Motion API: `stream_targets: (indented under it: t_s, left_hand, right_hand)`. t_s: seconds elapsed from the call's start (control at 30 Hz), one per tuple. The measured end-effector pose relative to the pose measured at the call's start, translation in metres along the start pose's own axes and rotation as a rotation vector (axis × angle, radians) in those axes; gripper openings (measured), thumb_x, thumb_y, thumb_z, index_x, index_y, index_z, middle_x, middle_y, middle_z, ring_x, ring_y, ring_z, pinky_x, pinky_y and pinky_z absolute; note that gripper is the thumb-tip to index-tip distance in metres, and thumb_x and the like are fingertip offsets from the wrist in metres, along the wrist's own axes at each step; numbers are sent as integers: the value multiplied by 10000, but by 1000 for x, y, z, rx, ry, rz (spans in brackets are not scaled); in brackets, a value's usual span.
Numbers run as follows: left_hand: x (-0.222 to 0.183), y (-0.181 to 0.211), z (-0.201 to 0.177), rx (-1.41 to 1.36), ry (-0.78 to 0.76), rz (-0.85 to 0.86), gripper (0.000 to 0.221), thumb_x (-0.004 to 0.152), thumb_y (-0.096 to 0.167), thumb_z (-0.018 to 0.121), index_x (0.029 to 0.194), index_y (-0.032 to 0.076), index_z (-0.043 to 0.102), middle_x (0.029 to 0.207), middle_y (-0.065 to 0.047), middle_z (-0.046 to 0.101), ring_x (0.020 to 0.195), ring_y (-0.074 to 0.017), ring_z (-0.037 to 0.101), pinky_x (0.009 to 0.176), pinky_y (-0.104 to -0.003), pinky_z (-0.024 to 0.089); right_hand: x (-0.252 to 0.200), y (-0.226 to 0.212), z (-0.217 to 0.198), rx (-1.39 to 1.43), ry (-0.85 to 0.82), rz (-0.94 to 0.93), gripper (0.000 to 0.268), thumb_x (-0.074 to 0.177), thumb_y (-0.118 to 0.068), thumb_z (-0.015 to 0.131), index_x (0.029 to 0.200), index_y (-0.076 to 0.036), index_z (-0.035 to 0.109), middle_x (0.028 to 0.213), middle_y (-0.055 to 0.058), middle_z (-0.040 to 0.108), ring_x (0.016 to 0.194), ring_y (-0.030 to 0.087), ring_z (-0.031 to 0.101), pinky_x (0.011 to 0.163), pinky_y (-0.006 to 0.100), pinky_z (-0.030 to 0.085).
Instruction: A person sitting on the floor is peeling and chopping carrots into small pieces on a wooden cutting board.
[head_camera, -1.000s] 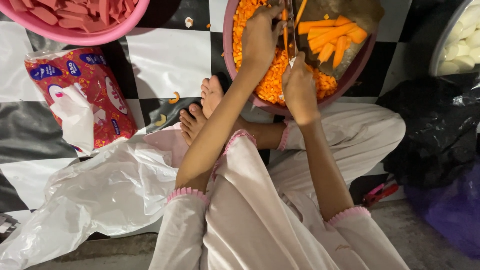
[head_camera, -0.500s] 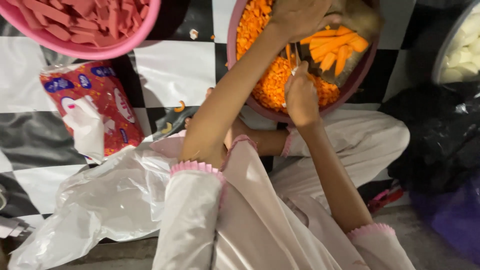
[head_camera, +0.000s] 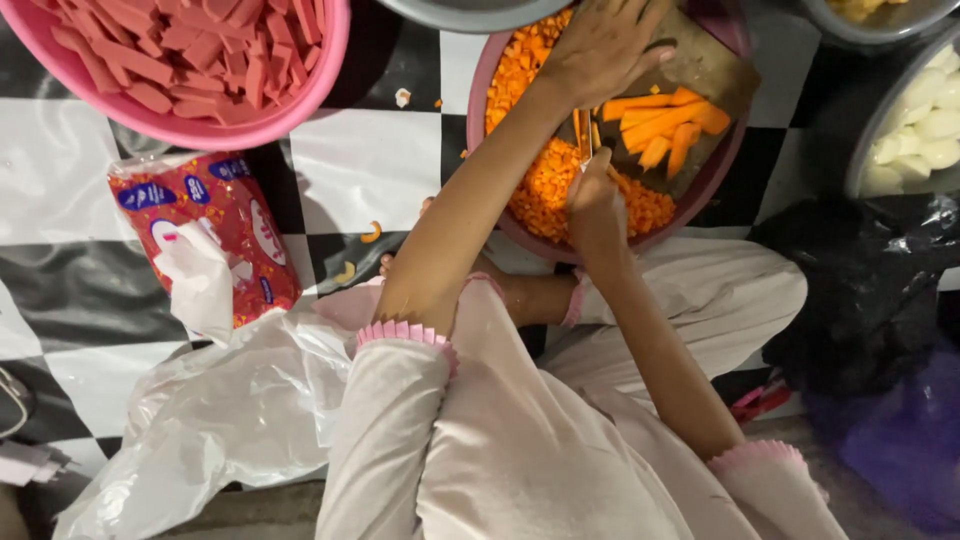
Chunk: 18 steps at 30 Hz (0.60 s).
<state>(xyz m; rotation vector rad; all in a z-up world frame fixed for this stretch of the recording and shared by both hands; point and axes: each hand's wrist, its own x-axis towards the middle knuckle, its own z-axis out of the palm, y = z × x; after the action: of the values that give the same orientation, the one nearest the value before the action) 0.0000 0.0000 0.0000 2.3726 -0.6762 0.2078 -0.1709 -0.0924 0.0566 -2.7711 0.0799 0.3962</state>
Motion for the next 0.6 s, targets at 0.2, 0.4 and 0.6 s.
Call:
stream_targets:
  t_s: [0.2,0.4,0.6]
  left_hand:
    - [9,2,-14,-133,23,33,513,1103,403,597,1438,59,418,1479,-173,427,1344,-380,470,1143,-457,387]
    - [-19,25,-27,-232,252,21,511,1089,443,540,1416,56,470,1477,-139,386,1410,-330,403,1211,-443,381]
    - [-84,88,-54,-249,576,-389,231,1105,233,363,1223,107,516,1100,-93,520,1099,-342,542,1030,-460,415]
  right_hand:
    - [6,24,22,76,65,-22,178,1001,-112,478,1098,30,432,679,218,620,549,435,629,474,522,466]
    - [7,33,24,70,46,33,228,994,-111,494,1148,49,443,822,251,683,705,466,685,631,546,536]
    - [-6,63,6,170,192,-154,451,1030,-221,562,1364,63,453,1007,456,610,924,602,657,724,589,575]
